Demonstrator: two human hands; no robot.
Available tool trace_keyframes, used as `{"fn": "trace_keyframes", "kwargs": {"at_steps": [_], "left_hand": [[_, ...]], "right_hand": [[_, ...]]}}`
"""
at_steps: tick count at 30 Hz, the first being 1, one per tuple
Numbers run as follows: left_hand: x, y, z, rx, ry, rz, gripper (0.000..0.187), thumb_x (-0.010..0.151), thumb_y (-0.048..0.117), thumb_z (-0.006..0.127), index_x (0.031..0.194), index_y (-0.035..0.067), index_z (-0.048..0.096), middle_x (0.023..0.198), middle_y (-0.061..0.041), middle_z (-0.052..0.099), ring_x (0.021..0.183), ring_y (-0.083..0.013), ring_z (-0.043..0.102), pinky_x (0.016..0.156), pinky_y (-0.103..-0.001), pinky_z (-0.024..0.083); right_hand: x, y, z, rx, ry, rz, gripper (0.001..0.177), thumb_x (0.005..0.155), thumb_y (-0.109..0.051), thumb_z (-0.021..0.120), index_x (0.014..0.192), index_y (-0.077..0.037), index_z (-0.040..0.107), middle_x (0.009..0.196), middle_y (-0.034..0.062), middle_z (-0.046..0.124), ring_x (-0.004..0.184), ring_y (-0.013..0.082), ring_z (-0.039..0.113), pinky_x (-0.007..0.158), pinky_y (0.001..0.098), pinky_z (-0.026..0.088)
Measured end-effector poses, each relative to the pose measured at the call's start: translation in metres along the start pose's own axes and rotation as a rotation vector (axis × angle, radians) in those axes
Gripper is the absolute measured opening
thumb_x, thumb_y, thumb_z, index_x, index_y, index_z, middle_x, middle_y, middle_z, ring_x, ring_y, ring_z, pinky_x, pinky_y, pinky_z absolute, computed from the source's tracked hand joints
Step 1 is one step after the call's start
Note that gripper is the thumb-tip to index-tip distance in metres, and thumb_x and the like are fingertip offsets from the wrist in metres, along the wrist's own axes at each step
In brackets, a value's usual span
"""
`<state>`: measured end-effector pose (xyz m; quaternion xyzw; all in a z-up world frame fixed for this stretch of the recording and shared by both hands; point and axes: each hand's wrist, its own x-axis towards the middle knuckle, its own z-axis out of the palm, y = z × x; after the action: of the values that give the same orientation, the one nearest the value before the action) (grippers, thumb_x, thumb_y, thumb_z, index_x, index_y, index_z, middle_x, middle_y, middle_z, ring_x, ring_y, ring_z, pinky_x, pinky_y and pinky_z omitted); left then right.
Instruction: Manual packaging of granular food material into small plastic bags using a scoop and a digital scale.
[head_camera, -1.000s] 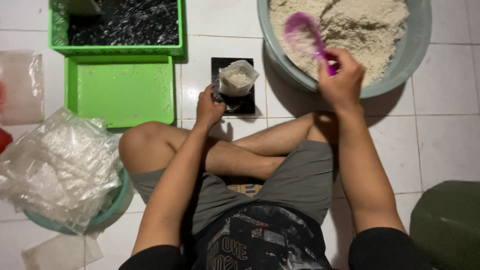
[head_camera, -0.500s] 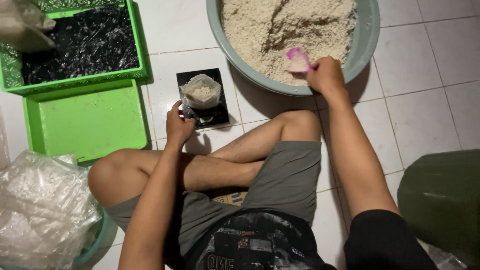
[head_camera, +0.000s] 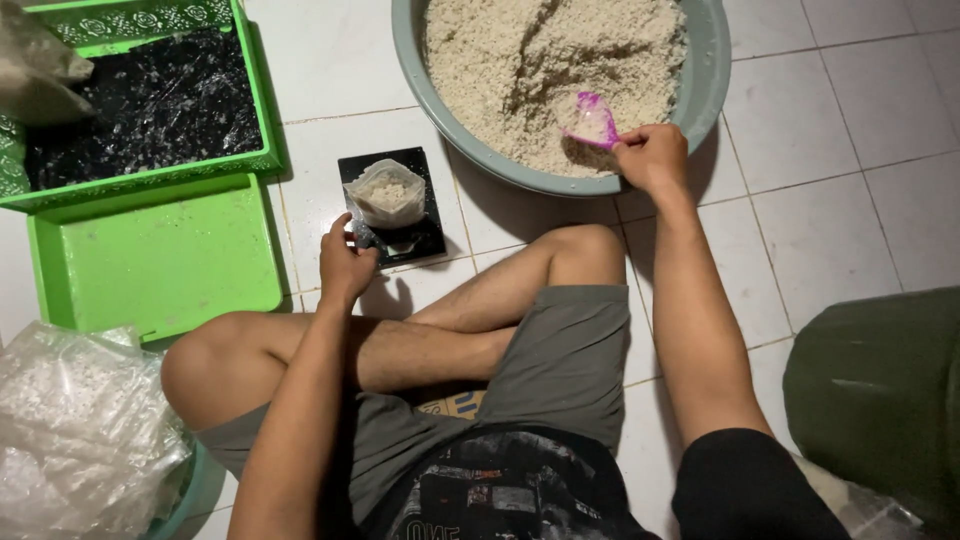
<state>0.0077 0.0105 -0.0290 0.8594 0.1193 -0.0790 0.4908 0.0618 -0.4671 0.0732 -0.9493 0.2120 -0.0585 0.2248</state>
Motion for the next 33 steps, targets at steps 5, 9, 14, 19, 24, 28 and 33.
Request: {"fn": "trace_keyframes", "kwargs": {"at_steps": [5,9,14,19,24,28,33], "left_hand": [[-0.002,0.002,-0.002,-0.012,0.002,-0.011,0.073,0.072,0.003,0.062,0.143,0.004,0.047,0.109,-0.019,0.056,0.095,-0.0332,0.068,0.086,-0.04,0.054],[-0.004,0.003,-0.002,-0.009,-0.006,-0.006,0.073,0.072,0.003,0.062,0.144,0.004,0.047,0.109,-0.019,0.056,0.096,-0.0334,0.067,0.086,-0.04,0.054],[-0.004,0.005,-0.003,-0.014,-0.001,0.001,0.072,0.072,0.004,0.061,0.143,0.004,0.047,0.108,-0.019,0.056,0.095,-0.0331,0.068,0.086,-0.04,0.054],[-0.005,0.006,-0.003,-0.033,-0.004,0.014,0.072,0.073,0.004,0.059,0.144,0.004,0.047,0.109,-0.02,0.055,0.096,-0.0347,0.067,0.087,-0.04,0.054],[-0.007,0.007,-0.003,-0.037,-0.006,0.02,0.071,0.074,0.004,0.058,0.144,0.005,0.046,0.109,-0.019,0.055,0.096,-0.0346,0.067,0.087,-0.041,0.054],[-0.013,0.019,-0.006,-0.033,-0.021,0.015,0.071,0.074,0.003,0.056,0.145,0.006,0.046,0.11,-0.02,0.055,0.099,-0.0374,0.067,0.09,-0.043,0.053],[-0.016,0.022,-0.006,-0.015,-0.045,0.062,0.072,0.074,0.003,0.058,0.145,0.007,0.046,0.112,-0.024,0.057,0.104,-0.043,0.065,0.094,-0.048,0.051]], "right_hand": [[0.005,0.016,0.004,0.021,0.073,-0.001,0.016,0.075,-0.022,0.069,0.088,-0.025,0.078,0.073,0.0024,0.071,0.081,0.0281,0.071,0.071,0.0377,0.057],[-0.005,0.008,0.001,0.042,0.091,-0.037,0.016,0.073,-0.02,0.07,0.088,-0.022,0.078,0.073,0.0054,0.071,0.079,0.0292,0.071,0.069,0.0386,0.056],[-0.003,0.009,0.0,0.023,0.115,-0.079,0.015,0.074,-0.019,0.071,0.088,-0.02,0.078,0.071,0.0061,0.071,0.078,0.0301,0.071,0.068,0.0387,0.056],[-0.006,0.007,-0.002,0.015,0.107,-0.08,0.014,0.075,-0.02,0.071,0.088,-0.021,0.078,0.07,0.0053,0.07,0.077,0.0298,0.071,0.067,0.039,0.056],[-0.018,-0.006,-0.009,0.036,0.122,-0.142,0.014,0.075,-0.016,0.073,0.088,-0.018,0.078,0.069,0.0078,0.07,0.074,0.03,0.071,0.065,0.0378,0.056],[-0.031,-0.021,-0.016,0.088,0.181,-0.262,0.016,0.075,-0.013,0.076,0.091,-0.015,0.079,0.072,0.0097,0.071,0.069,0.0294,0.07,0.056,0.0348,0.054],[-0.077,-0.079,-0.029,0.256,0.163,-0.473,0.018,0.081,-0.008,0.077,0.099,-0.011,0.078,0.082,0.0114,0.073,0.064,0.0227,0.068,0.054,0.0285,0.052]]}}
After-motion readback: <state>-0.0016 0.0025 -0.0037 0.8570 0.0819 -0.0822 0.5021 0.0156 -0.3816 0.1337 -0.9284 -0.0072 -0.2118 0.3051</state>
